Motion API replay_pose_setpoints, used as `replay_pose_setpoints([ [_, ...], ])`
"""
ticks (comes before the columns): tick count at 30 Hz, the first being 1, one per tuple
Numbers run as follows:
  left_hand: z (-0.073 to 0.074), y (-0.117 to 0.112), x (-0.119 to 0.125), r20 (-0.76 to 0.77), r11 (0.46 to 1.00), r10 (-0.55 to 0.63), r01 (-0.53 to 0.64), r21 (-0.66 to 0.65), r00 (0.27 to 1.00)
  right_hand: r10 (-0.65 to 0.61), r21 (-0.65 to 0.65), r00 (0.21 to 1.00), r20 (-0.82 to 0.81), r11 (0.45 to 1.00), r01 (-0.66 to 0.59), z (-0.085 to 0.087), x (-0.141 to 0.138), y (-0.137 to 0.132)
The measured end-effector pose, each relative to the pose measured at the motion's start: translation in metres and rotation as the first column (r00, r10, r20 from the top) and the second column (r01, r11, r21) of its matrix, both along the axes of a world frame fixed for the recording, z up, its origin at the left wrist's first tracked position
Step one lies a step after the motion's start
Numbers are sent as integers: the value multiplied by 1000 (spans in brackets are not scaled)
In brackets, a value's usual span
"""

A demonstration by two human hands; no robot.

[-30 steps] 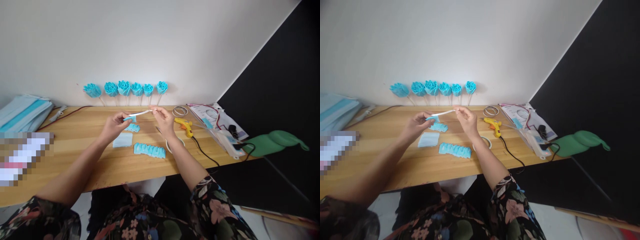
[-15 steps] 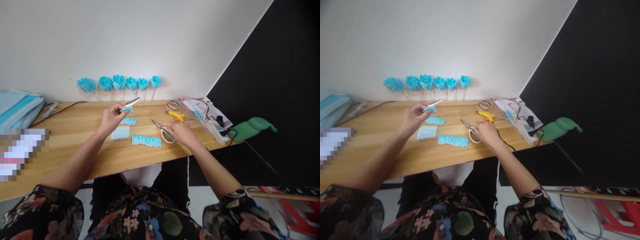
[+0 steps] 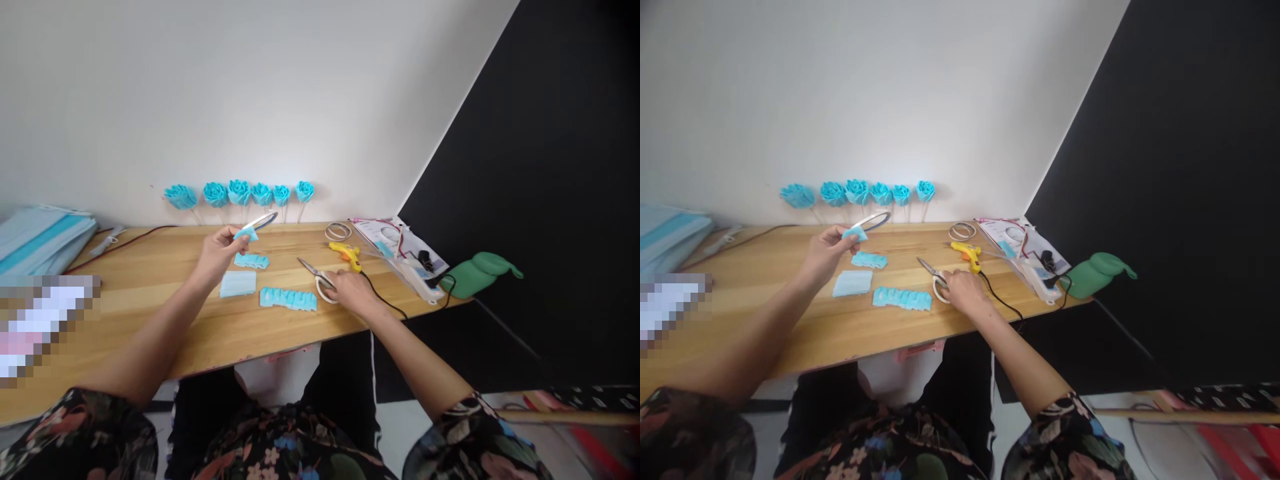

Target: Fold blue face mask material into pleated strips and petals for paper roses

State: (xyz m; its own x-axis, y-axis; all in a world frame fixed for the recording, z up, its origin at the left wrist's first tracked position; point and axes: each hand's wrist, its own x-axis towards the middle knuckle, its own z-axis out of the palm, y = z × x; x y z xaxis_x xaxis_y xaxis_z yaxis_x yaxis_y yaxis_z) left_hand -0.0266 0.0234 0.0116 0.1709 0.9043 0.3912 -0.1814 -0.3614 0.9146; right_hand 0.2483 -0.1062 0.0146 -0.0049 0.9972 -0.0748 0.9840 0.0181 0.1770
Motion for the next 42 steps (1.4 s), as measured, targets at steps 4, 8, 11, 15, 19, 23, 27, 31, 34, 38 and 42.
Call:
replay_pose_setpoints([
  [4, -2, 2, -2, 32, 999, -23, 24, -31, 999, -3, 43, 994, -107, 999, 8, -6, 5, 5],
  [8, -2, 2, -2, 43, 997, -37, 40, -69, 998, -45, 48, 640, -767, 991, 127, -14, 20, 16],
  [11, -2, 1, -1, 52, 996, -50, 54, -77, 997, -37, -47, -85, -996, 993, 110, -9, 21, 16],
  [15, -2, -1, 0, 44, 995, -67, 70, -69, 997, -20, -40, -368, -930, 998, 47, 4, 4, 10],
  [19, -3, -1, 0, 22, 995, -53, 55, -81, 998, 79, 59, -273, -959, 995, 83, 6, -9, 13],
  [23, -5, 1, 1, -1, 995, -47, 47, -86, 999, 154, 149, -34, -988, 983, 105, 2, -6, 20],
  [27, -5, 0, 2, -24, 995, -37, 35, -90, 999, 205, 231, 277, -939, 971, 66, 2, -8, 22],
  [31, -4, -4, 4, -73, 995, -24, 17, -94, 997, 242, 414, 660, -711, 903, 115, 6, -22, 24],
  [34, -4, -7, 6, -103, 996, -26, 16, -89, 994, 270, 509, 786, -556, 858, 66, 6, -32, 29],
  [38, -4, -10, 10, -123, 998, -45, 38, -56, 991, 278, 526, 831, -481, 850, 20, 6, -40, 35],
  [42, -3, -12, 12, -138, 997, -80, 76, -34, 987, 268, 536, 836, -480, 843, 37, 6, -45, 40],
])
